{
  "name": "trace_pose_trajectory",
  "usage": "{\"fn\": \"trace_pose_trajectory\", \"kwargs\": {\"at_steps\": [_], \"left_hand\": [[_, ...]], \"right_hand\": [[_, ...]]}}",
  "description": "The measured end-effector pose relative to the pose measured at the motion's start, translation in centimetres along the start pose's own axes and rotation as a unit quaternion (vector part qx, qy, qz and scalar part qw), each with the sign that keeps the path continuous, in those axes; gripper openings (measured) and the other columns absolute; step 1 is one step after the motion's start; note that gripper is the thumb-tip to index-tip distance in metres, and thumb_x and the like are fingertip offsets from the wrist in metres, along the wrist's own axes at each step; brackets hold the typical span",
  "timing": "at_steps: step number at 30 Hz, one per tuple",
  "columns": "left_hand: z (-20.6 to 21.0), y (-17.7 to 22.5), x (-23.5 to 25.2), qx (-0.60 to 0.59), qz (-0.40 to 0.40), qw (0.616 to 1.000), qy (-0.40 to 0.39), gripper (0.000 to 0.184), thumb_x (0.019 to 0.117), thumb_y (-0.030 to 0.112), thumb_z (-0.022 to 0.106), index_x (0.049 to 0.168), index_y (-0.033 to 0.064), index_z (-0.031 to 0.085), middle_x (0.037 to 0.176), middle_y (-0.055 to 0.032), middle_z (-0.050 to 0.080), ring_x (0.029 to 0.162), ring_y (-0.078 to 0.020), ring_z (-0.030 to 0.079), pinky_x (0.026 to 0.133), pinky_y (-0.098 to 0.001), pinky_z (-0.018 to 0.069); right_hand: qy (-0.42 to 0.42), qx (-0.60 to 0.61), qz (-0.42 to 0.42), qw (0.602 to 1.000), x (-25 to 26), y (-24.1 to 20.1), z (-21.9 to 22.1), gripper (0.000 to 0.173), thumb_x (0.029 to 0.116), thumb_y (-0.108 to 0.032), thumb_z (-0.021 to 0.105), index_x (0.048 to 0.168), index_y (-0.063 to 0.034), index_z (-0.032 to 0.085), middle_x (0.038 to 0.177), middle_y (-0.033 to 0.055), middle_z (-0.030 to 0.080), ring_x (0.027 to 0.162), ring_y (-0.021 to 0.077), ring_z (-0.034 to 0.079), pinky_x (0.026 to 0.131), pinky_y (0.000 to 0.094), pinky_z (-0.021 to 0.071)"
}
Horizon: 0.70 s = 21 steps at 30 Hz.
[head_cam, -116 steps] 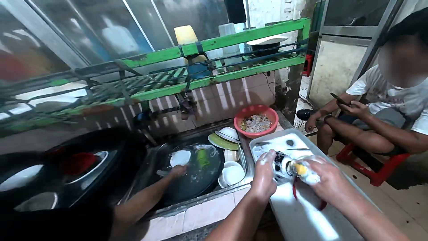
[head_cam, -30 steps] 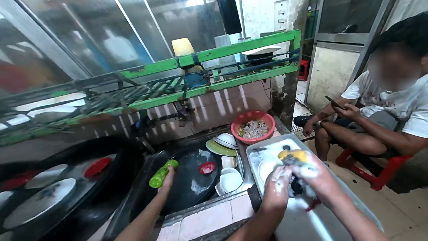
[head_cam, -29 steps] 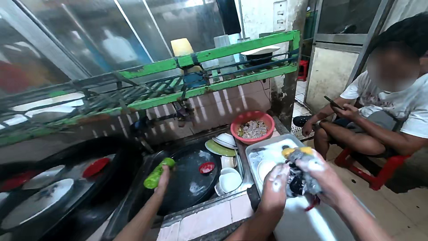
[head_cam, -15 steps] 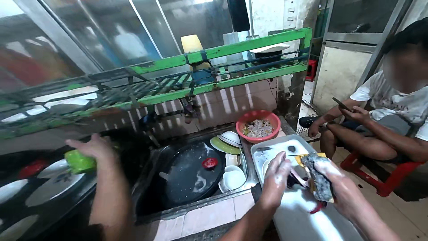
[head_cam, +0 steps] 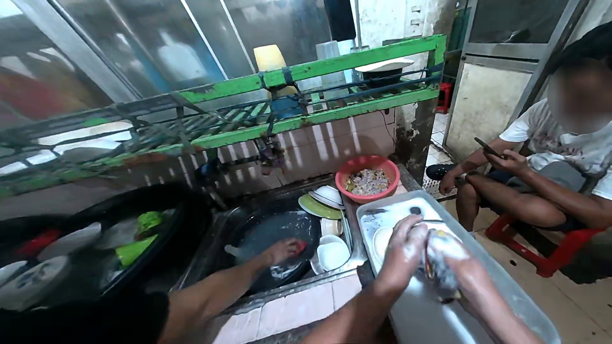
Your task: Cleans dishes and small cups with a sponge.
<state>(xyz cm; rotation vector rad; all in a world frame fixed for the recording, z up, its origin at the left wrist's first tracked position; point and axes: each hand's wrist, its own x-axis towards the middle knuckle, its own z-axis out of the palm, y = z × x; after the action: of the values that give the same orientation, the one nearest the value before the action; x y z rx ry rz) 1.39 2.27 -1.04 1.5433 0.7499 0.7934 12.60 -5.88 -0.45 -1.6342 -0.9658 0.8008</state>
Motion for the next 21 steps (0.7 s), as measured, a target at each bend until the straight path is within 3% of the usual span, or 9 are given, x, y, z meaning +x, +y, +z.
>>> {"fn": "trace_pose_trajectory", "kwargs": {"at_steps": [3, 5, 7, 10, 13, 15, 16, 18, 21], "left_hand": [[0.8, -0.2, -0.3, 0.034, 0.042, 0.998, -0.008, 0.046, 0.1019, 0.027, 0.052, 0.138, -0.0003, 0.061, 0.142, -0.0188, 0.057, 0.134, -0.0252, 0.052, 0.115, -0.0418, 0.0407], [-0.6, 0.3, 0.1, -0.063, -0.080, 0.992, -0.072, 0.038, 0.1082, 0.027, 0.044, 0.128, 0.0030, 0.066, 0.124, -0.0077, 0.067, 0.115, -0.0128, 0.062, 0.101, -0.0326, 0.0506], [-1.7, 1.2, 0.5, -0.169, -0.244, 0.948, -0.113, 0.040, 0.1103, 0.037, 0.040, 0.116, 0.0064, 0.066, 0.099, -0.0049, 0.070, 0.090, -0.0139, 0.068, 0.080, -0.0340, 0.0575], [-1.1, 2.4, 0.2, -0.234, -0.314, 0.914, -0.109, 0.043, 0.1097, 0.046, 0.036, 0.114, 0.0110, 0.060, 0.088, -0.0062, 0.068, 0.078, -0.0177, 0.069, 0.068, -0.0375, 0.0596], [0.9, 2.6, 0.2, -0.114, -0.131, 0.984, -0.035, 0.039, 0.1101, 0.030, 0.042, 0.130, 0.0041, 0.063, 0.117, -0.0086, 0.068, 0.104, -0.0151, 0.065, 0.091, -0.0350, 0.0552], [1.7, 2.7, 0.4, 0.019, -0.020, 1.000, 0.005, 0.040, 0.1060, 0.028, 0.050, 0.135, 0.0044, 0.064, 0.136, -0.0149, 0.062, 0.126, -0.0219, 0.057, 0.108, -0.0411, 0.0464], [1.8, 2.6, 0.4, 0.058, 0.004, 0.998, 0.020, 0.038, 0.1045, 0.028, 0.053, 0.134, 0.0059, 0.066, 0.136, -0.0157, 0.061, 0.129, -0.0245, 0.055, 0.110, -0.0435, 0.0438], [1.0, 2.2, 0.7, 0.068, 0.001, 0.998, 0.004, 0.037, 0.1068, 0.025, 0.048, 0.133, 0.0063, 0.066, 0.137, -0.0147, 0.062, 0.130, -0.0233, 0.055, 0.111, -0.0428, 0.0431], [-1.1, 2.8, 1.8, -0.027, -0.152, 0.984, -0.088, 0.037, 0.1098, 0.028, 0.043, 0.126, 0.0020, 0.063, 0.118, -0.0110, 0.066, 0.107, -0.0159, 0.063, 0.094, -0.0366, 0.0521]], "right_hand": [[-0.042, -0.111, 0.000, 0.993, 0.0, -1.2, -0.7, 0.044, 0.1002, -0.014, 0.059, 0.139, 0.0078, 0.055, 0.131, 0.0245, 0.064, 0.124, 0.0309, 0.062, 0.109, 0.0483, 0.0466], [-0.141, -0.284, -0.187, 0.930, -0.9, -0.4, -1.6, 0.033, 0.0920, -0.010, 0.068, 0.122, 0.0027, 0.069, 0.118, 0.0229, 0.071, 0.118, 0.0392, 0.065, 0.101, 0.0586, 0.0513], [-0.145, -0.342, -0.401, 0.837, -0.9, 0.7, -2.7, 0.031, 0.0837, -0.010, 0.074, 0.115, -0.0130, 0.075, 0.112, 0.0111, 0.074, 0.113, 0.0340, 0.069, 0.093, 0.0563, 0.0577], [-0.040, -0.375, -0.534, 0.757, 1.0, 0.7, -3.6, 0.027, 0.0928, -0.021, 0.064, 0.117, -0.0204, 0.074, 0.117, 0.0076, 0.074, 0.115, 0.0319, 0.069, 0.094, 0.0559, 0.0571], [0.078, -0.342, -0.420, 0.837, 2.0, 2.4, -2.7, 0.031, 0.0978, -0.025, 0.053, 0.111, -0.0075, 0.075, 0.109, 0.0144, 0.075, 0.107, 0.0364, 0.071, 0.092, 0.0581, 0.0555], [0.112, -0.164, -0.204, 0.959, 1.1, 1.3, -0.6, 0.036, 0.0980, -0.016, 0.058, 0.123, 0.0093, 0.067, 0.118, 0.0232, 0.071, 0.115, 0.0324, 0.068, 0.103, 0.0493, 0.0520], [0.114, -0.063, -0.100, 0.986, 0.6, 0.4, 0.2, 0.037, 0.1002, -0.016, 0.059, 0.129, 0.0077, 0.062, 0.120, 0.0194, 0.069, 0.113, 0.0229, 0.067, 0.102, 0.0405, 0.0528], [0.060, -0.064, -0.023, 0.996, -0.3, -0.8, 0.9, 0.046, 0.1012, -0.023, 0.058, 0.137, 0.0051, 0.057, 0.126, 0.0202, 0.067, 0.117, 0.0250, 0.064, 0.104, 0.0452, 0.0505], [-0.064, -0.355, -0.191, 0.913, -2.1, -0.7, 0.1, 0.056, 0.0891, -0.030, 0.071, 0.133, 0.0039, 0.062, 0.126, 0.0253, 0.067, 0.122, 0.0438, 0.062, 0.107, 0.0626, 0.0441]]}}
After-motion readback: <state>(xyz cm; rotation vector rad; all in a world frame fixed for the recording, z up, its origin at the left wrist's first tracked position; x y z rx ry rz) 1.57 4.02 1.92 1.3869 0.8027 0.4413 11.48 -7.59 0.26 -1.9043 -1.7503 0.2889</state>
